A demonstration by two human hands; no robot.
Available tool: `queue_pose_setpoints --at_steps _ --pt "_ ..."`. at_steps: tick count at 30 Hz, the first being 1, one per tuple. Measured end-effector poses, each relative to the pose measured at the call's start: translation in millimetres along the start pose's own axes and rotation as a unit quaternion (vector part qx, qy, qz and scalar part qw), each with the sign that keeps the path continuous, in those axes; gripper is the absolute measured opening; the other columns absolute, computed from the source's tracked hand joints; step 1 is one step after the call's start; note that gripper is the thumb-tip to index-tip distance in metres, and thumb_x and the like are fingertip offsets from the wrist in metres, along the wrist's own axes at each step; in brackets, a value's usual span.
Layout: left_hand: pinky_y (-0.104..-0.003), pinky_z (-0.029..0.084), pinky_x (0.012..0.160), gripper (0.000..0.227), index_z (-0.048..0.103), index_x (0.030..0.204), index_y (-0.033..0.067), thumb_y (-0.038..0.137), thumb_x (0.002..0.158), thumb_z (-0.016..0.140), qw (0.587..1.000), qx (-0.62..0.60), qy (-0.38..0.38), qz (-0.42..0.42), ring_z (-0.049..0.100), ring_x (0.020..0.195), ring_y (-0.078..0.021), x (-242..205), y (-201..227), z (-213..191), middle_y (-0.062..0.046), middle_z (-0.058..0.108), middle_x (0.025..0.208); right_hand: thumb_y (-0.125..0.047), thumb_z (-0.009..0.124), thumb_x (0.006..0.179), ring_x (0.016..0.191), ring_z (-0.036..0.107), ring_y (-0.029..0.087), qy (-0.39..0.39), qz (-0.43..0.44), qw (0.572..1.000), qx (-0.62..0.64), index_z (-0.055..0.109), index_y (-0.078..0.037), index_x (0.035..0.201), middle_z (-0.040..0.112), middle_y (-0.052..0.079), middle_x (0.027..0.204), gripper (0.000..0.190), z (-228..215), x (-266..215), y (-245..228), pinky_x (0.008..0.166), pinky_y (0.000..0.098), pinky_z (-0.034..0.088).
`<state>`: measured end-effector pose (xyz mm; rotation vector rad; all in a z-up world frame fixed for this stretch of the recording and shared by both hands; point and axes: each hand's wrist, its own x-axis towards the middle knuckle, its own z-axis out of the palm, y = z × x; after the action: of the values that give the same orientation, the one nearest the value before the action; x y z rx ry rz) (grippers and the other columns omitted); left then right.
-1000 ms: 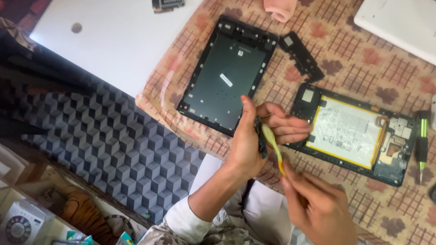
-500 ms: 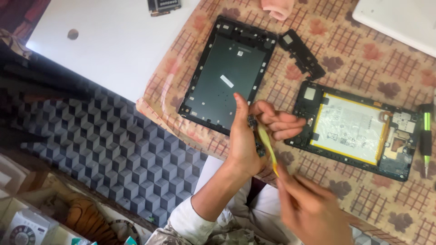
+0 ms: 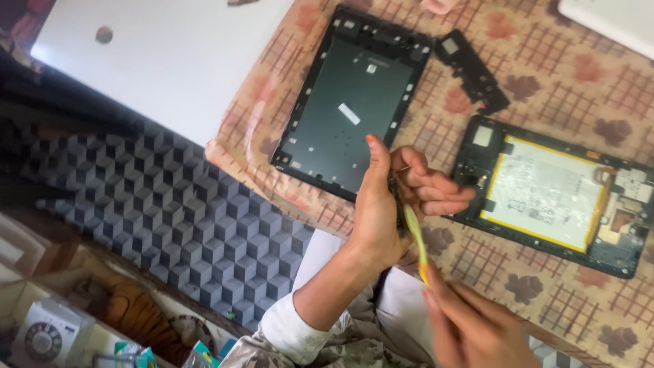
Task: The person uses a screwdriver to loosen screws on a disassembled tablet and then uses a brush to clean a small circuit board. The person handles the tablet chassis, battery, and circuit board during the process.
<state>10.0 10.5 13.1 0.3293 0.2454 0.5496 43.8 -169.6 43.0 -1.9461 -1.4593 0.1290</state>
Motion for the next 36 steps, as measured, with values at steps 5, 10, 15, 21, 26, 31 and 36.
queue_pose_setpoints --at_steps 5,10,15,21,26,31,36 --pt "-0.052 0.063 0.086 0.071 0.044 0.089 0.0060 0.065 0.116 0.016 0.998 -0.015 -0.053 -0.029 0.073 0.094 -0.0433 0.7 -9.6 -2.6 -0.022 0.068 0.085 0.000 0.072 0.082 0.075 0.081 0.017 -0.045 0.090 0.994 0.039 0.070 0.001 0.119 0.077 0.014 0.083 0.037 -13.7 1.7 -3.5 0.063 0.0285 0.060" --pt "-0.055 0.061 0.090 0.067 0.042 0.088 0.0062 0.063 0.113 0.016 0.996 0.044 -0.032 -0.066 0.071 0.097 -0.0468 -0.3 -6.0 -2.1 -0.025 0.068 0.089 0.002 0.071 0.089 0.057 0.070 0.015 0.039 0.126 0.991 0.002 0.070 0.004 0.124 0.072 0.012 0.078 0.035 20.3 15.5 -5.1 0.057 0.0288 0.053" --pt "-0.056 0.061 0.094 0.073 0.045 0.092 0.0040 0.063 0.122 0.015 0.996 -0.041 -0.083 -0.009 0.071 0.105 -0.0469 2.7 6.3 -4.1 -0.030 0.067 0.097 -0.008 0.072 0.082 0.071 0.075 0.019 -0.037 -0.010 0.998 -0.057 0.069 0.002 0.121 0.072 0.009 0.078 0.041 2.5 -9.7 7.0 0.073 0.0362 0.058" --pt "-0.051 0.046 0.120 0.069 0.053 0.133 -0.0013 0.059 0.112 0.026 0.995 0.024 -0.090 -0.017 0.052 0.142 -0.0419 -1.5 2.6 8.9 -0.031 0.052 0.149 -0.005 0.070 0.087 0.072 0.077 0.020 -0.003 0.093 0.995 -0.042 0.070 0.000 0.121 0.072 0.009 0.081 0.035 4.2 -10.3 10.7 0.074 0.0386 0.058" --pt "-0.053 0.041 0.125 0.072 0.049 0.141 -0.0052 0.058 0.112 0.030 0.997 0.023 -0.077 -0.002 0.049 0.147 -0.0429 -1.9 13.1 18.9 -0.031 0.050 0.153 -0.005 0.071 0.087 0.067 0.075 0.026 0.041 0.111 0.993 -0.020 0.071 -0.001 0.118 0.073 0.015 0.084 0.031 17.2 26.3 -7.3 0.058 0.0350 0.056" --pt "-0.053 0.041 0.123 0.075 0.048 0.139 -0.0055 0.062 0.111 0.031 0.998 -0.024 -0.054 0.004 0.050 0.144 -0.0431 0.2 10.1 14.3 -0.031 0.050 0.151 -0.001 0.070 0.088 0.074 0.077 0.023 0.062 0.067 0.996 -0.009 0.069 0.002 0.120 0.074 0.014 0.088 0.032 25.4 14.7 -11.4 0.067 0.0340 0.058" --pt "-0.054 0.041 0.126 0.057 0.049 0.143 -0.0052 0.043 0.113 0.047 0.994 -0.044 -0.103 0.013 0.050 0.143 -0.0420 -1.1 6.5 2.6 -0.031 0.051 0.149 -0.001 0.068 0.089 0.065 0.072 0.013 0.104 0.186 0.971 0.106 0.065 0.005 0.127 0.075 0.014 0.087 0.038 30.1 -16.7 -9.0 0.060 0.0256 0.057"
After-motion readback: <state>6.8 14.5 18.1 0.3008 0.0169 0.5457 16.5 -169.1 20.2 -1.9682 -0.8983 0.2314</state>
